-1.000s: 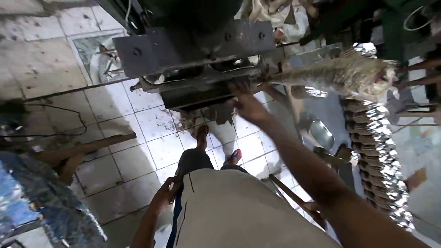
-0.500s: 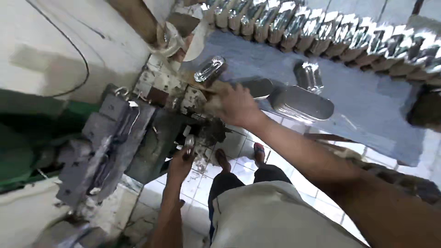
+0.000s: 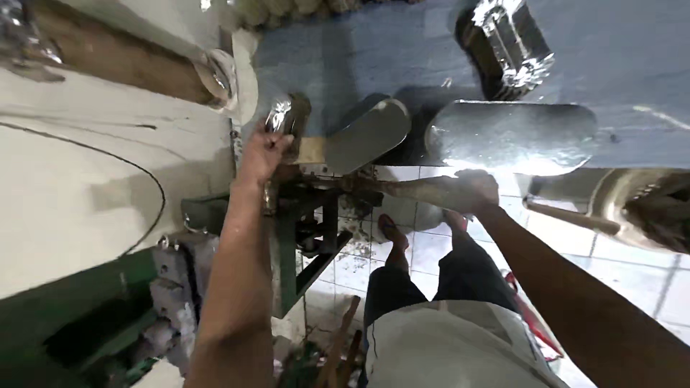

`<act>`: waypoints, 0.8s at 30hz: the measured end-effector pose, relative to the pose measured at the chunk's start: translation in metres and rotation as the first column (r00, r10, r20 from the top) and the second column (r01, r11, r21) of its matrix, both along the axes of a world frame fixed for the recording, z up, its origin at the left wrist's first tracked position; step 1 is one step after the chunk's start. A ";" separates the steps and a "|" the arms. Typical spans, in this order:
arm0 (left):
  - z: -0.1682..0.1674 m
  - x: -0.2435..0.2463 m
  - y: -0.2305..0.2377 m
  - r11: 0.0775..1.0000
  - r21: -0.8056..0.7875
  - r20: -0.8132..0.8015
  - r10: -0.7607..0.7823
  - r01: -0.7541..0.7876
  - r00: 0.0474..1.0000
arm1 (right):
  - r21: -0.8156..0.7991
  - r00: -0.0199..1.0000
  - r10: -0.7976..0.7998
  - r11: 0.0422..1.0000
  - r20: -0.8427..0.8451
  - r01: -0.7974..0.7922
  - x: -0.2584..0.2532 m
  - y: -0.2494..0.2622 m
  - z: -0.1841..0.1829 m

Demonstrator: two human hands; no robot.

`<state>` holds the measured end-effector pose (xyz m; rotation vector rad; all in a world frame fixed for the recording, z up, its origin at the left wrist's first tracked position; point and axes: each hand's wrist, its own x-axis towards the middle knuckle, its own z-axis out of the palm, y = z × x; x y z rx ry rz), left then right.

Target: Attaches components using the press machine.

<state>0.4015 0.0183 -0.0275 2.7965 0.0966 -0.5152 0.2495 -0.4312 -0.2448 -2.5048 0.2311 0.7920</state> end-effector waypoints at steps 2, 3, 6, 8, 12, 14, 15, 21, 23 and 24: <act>0.003 -0.004 0.004 1.000 0.010 -0.021 -0.024 0.024 0.999 | 0.065 0.999 -0.033 0.997 0.004 0.032 -0.007 0.000 -0.001; 0.007 -0.007 0.004 0.998 0.049 -0.011 -0.025 0.026 1.000 | 0.128 0.998 -0.047 0.991 -0.031 0.050 -0.009 0.001 0.005; 0.020 -0.006 -0.004 0.993 0.115 -0.006 0.013 -0.012 1.000 | 0.170 0.998 -0.039 0.984 -0.046 0.046 -0.001 0.001 0.031; 0.017 -0.006 -0.009 0.989 0.139 -0.039 0.052 -0.046 0.998 | 0.158 0.999 -0.030 0.987 0.027 0.025 0.000 0.000 0.038; 0.020 0.001 -0.016 0.986 0.114 -0.036 0.125 -0.121 0.991 | 0.324 0.967 0.063 0.935 0.246 -0.144 -0.012 -0.022 0.034; 0.028 0.001 -0.022 0.982 0.116 -0.043 0.153 -0.147 0.987 | 0.386 0.978 0.091 0.909 0.187 -0.158 -0.035 -0.052 0.032; 0.030 0.001 -0.023 0.983 0.116 -0.025 0.148 -0.144 0.989 | 0.404 0.984 0.086 0.903 0.154 -0.143 -0.048 -0.070 0.034; 0.026 -0.013 -0.024 0.984 0.103 0.012 0.146 -0.146 0.989 | 0.225 0.955 0.060 0.974 -0.291 0.008 -0.153 -0.191 0.054; 0.014 -0.017 -0.014 0.990 0.059 0.031 0.124 -0.125 0.992 | 0.125 0.851 0.107 0.991 -0.514 -0.049 -0.187 -0.220 0.052; 0.011 -0.020 -0.009 0.991 0.034 0.028 0.126 -0.127 0.992 | 0.116 0.802 0.128 0.991 -0.584 -0.073 -0.196 -0.228 0.055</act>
